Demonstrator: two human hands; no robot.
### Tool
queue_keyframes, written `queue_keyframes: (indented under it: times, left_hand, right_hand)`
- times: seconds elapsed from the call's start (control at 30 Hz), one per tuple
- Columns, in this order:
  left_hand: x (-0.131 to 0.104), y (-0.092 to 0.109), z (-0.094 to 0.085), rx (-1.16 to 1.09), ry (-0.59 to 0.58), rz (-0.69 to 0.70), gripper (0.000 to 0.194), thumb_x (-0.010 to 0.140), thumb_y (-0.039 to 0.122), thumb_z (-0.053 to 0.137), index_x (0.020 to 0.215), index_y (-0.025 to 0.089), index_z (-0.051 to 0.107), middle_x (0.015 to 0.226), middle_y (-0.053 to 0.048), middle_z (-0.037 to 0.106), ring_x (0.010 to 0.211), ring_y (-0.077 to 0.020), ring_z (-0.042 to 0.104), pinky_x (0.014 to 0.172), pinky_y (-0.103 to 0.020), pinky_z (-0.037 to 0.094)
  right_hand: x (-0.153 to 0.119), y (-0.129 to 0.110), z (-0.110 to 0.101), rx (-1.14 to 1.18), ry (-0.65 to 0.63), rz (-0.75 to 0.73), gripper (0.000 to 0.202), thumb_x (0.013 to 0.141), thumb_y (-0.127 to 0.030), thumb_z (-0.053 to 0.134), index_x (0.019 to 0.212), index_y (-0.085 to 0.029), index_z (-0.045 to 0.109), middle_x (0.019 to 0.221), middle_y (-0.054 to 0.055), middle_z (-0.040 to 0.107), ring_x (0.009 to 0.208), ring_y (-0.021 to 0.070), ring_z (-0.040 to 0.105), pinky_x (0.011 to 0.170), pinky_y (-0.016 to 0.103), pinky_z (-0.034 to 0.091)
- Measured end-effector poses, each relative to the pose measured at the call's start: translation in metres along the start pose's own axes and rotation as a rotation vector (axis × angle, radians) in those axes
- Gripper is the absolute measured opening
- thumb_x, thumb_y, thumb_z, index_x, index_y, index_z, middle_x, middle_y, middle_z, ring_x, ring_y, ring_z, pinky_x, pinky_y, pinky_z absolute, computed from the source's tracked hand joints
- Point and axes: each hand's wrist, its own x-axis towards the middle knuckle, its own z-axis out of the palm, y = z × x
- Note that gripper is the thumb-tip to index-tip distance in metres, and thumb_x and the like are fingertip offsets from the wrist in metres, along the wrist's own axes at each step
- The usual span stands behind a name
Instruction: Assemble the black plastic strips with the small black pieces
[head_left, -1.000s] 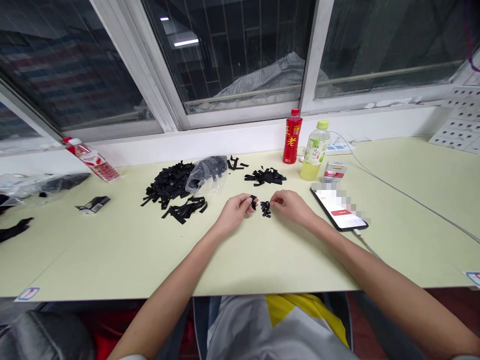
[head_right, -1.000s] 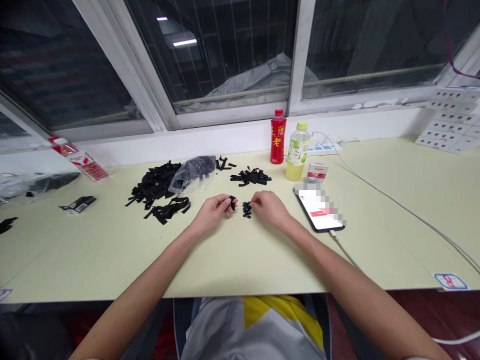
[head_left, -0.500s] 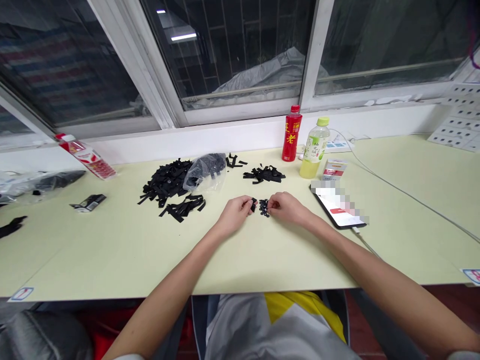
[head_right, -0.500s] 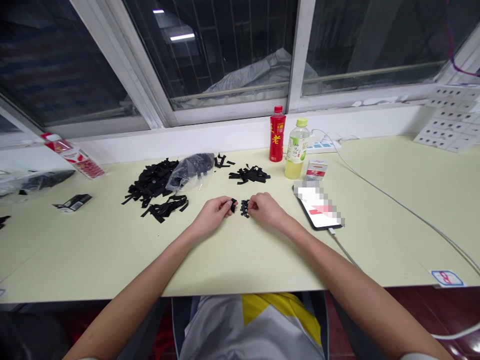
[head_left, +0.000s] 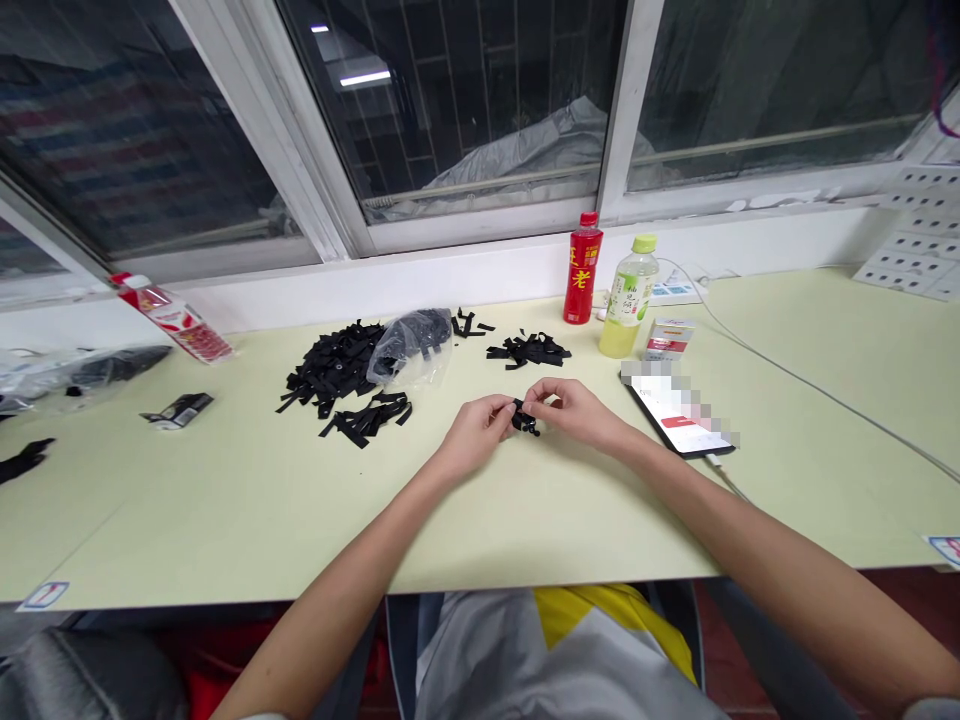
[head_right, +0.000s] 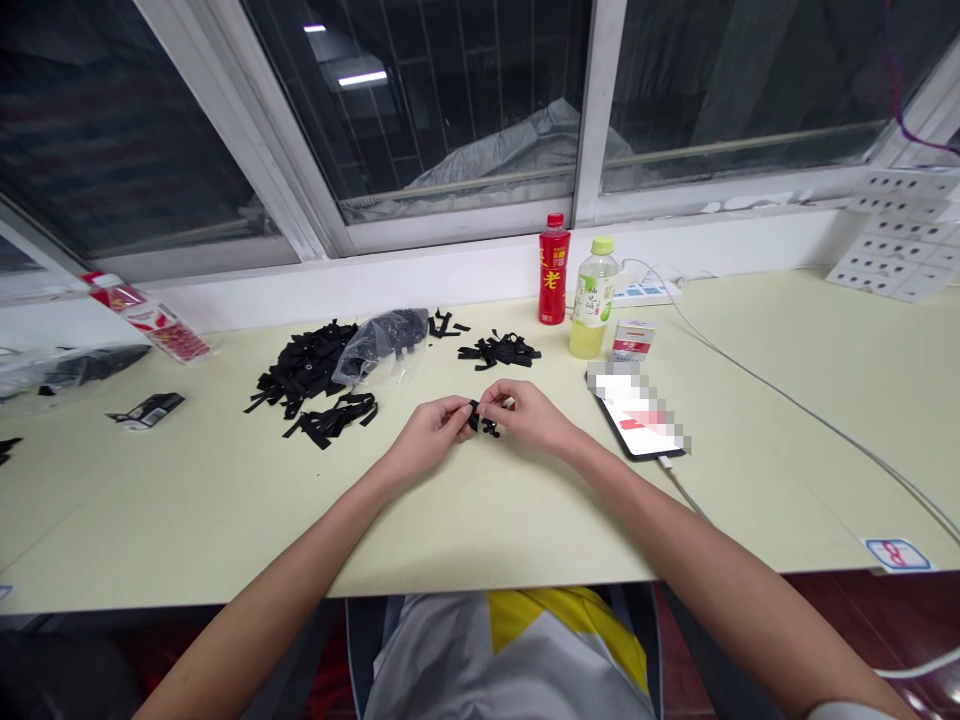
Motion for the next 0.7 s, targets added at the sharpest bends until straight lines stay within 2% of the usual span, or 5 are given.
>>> queue_keyframes:
  times: [0.2,0.4,0.53,0.7]
  left_hand:
    - [-0.003,0.0098,-0.0007,0.018,-0.031,0.031,0.03,0.096,0.035,0.042,0.084,0.015,0.063,0.07,0.001,0.056,0.067,-0.0137,0.049,0.065,-0.025,0.038]
    - [-0.0042,0.0094,-0.0001,0.021,-0.029,0.042,0.036,0.095,0.045,0.048,0.089,0.015,0.067,0.076,-0.002,0.062,0.071,-0.0148,0.053,0.066,-0.025,0.04]
    - [-0.0034,0.0065,-0.0015,-0.029,-0.042,0.042,0.04,0.093,0.05,0.052,0.087,0.014,0.07,0.08,-0.004,0.065,0.075,-0.016,0.058,0.067,-0.025,0.043]
    - [-0.0055,0.0105,-0.0046,-0.074,-0.089,0.041,0.042,0.095,0.048,0.049,0.091,0.013,0.073,0.081,-0.006,0.069,0.074,-0.0163,0.059,0.067,-0.025,0.044]
  right_hand:
    - [0.0003,0.003,0.0014,0.028,0.018,0.004,0.02,0.084,-0.036,0.061,0.087,-0.017,0.066,0.087,0.004,0.067,0.081,0.0172,0.06,0.071,0.03,0.044]
    - [0.0018,0.0082,0.0003,0.072,-0.01,0.018,0.016,0.083,-0.033,0.062,0.086,-0.018,0.066,0.087,0.003,0.068,0.084,0.0174,0.06,0.074,0.03,0.043]
    - [0.0016,0.0081,-0.0015,0.187,-0.077,0.061,0.019,0.08,-0.037,0.069,0.086,-0.019,0.065,0.084,0.002,0.065,0.079,0.0157,0.058,0.067,0.028,0.042]
    - [-0.0012,0.0008,-0.0057,0.352,-0.162,0.121,0.03,0.079,-0.041,0.073,0.1,-0.02,0.067,0.085,0.002,0.065,0.075,0.0137,0.056,0.062,0.026,0.04]
